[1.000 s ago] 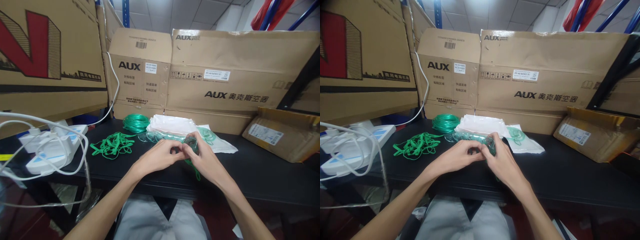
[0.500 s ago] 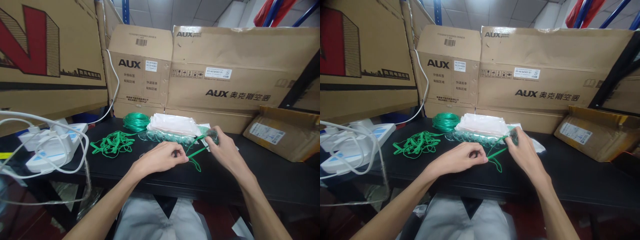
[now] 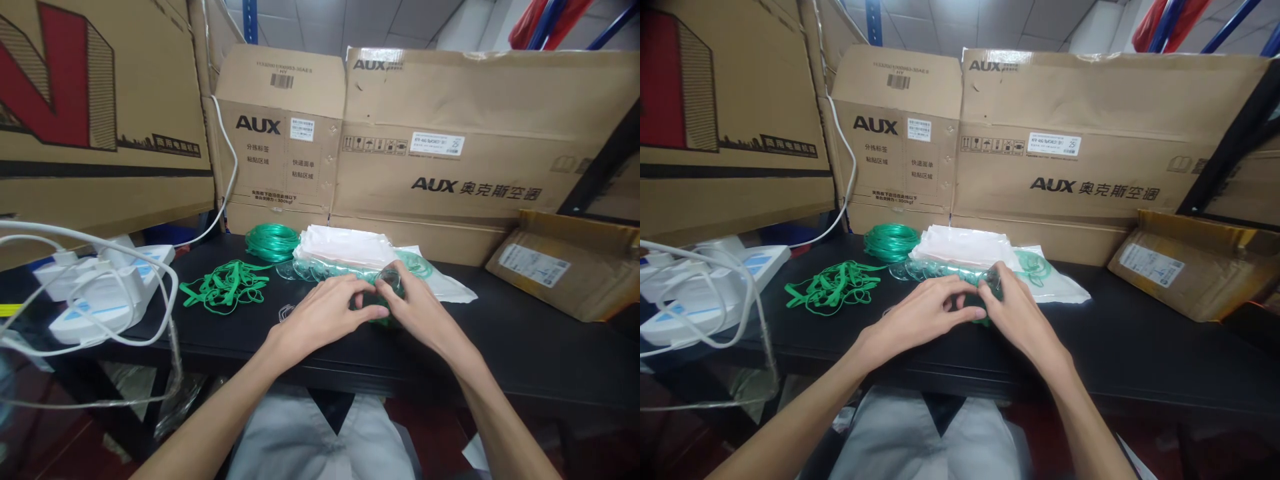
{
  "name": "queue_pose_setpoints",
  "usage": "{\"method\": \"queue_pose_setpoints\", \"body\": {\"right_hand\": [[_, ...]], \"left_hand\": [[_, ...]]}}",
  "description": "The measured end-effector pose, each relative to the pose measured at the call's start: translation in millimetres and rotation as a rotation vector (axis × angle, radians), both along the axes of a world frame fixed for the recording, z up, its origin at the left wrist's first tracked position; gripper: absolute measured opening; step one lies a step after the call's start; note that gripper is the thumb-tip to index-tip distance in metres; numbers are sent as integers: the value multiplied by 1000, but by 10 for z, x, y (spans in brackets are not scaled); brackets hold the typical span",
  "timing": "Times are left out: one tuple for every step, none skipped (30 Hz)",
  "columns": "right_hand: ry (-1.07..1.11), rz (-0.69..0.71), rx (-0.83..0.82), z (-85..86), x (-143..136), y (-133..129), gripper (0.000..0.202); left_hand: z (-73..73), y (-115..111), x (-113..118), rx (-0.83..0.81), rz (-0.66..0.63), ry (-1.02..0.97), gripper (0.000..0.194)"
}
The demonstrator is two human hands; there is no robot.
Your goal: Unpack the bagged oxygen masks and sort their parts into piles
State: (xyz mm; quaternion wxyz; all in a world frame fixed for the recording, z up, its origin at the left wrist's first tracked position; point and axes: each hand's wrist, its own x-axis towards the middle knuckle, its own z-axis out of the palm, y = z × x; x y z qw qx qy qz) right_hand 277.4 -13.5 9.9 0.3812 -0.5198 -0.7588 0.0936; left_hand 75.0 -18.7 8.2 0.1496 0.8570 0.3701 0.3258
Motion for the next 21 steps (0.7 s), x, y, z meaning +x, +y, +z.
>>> {"method": "queue_pose_setpoints", "body": {"right_hand": [[2, 5, -9, -4, -36, -21, 16], [0, 4, -18, -7, -65, -40, 18], [-4, 1, -24, -8, -88, -55, 19], [-8, -1, -25, -8, -104, -65, 19], [-12, 0, -21, -7, -111, -68, 19], [-16, 7, -14, -5, -110, -64, 18], [-18, 17, -4, -3, -98, -54, 17], [-18, 23, 8, 0, -75, -37, 16], [-18, 17, 22, 3, -40, -15, 14], [-19, -9, 42, 5, 6, 11, 13], [-24, -53, 68, 8, 61, 39, 11], [-32, -104, 94, 10, 121, 66, 10], [-41, -149, 113, 11, 180, 90, 9], [-51, -176, 119, 13, 232, 108, 9], [-59, -176, 112, 15, 271, 118, 9], [-62, -151, 95, 17, 292, 119, 10], [-61, -112, 70, 19, 292, 111, 10], [-55, -70, 49, 22, 272, 96, 11], [-49, -32, 32, 25, 235, 76, 11], [-44, -1, 19, 28, 187, 52, 11], [-43, 21, 9, 31, 134, 27, 11]], "left_hand": [[-13, 8, 17, 22, -2, 6, 33], [-24, 17, 31, 46, -6, 13, 32], [-33, 24, 43, 69, -12, 18, 30], [-39, 30, 50, 88, -16, 21, 29], [-43, 33, 55, 101, -19, 23, 29], [-45, 32, 55, 106, -25, 27, 29], [-44, 27, 53, 106, -27, 33, 30], [-42, 19, 47, 101, -29, 41, 31], [-39, 10, 39, 92, -30, 51, 31], [-37, 1, 29, 78, -29, 60, 30], [-36, -6, 17, 59, -27, 69, 29], [-37, -9, 4, 35, -27, 77, 28], [-39, -9, -9, 11, -26, 81, 28], [-43, -5, -20, -11, -23, 84, 28], [-47, 2, -28, -23, -11, 82, 30], [-51, 10, -33, -25, 7, 75, 31], [-53, 17, -32, -17, 32, 63, 32], [-54, 22, -28, -2, 62, 46, 34], [-52, 25, -19, 16, 91, 25, 36], [-48, 25, -9, 35, 116, 4, 37], [-43, 23, 1, 53, 135, -13, 36]]}}
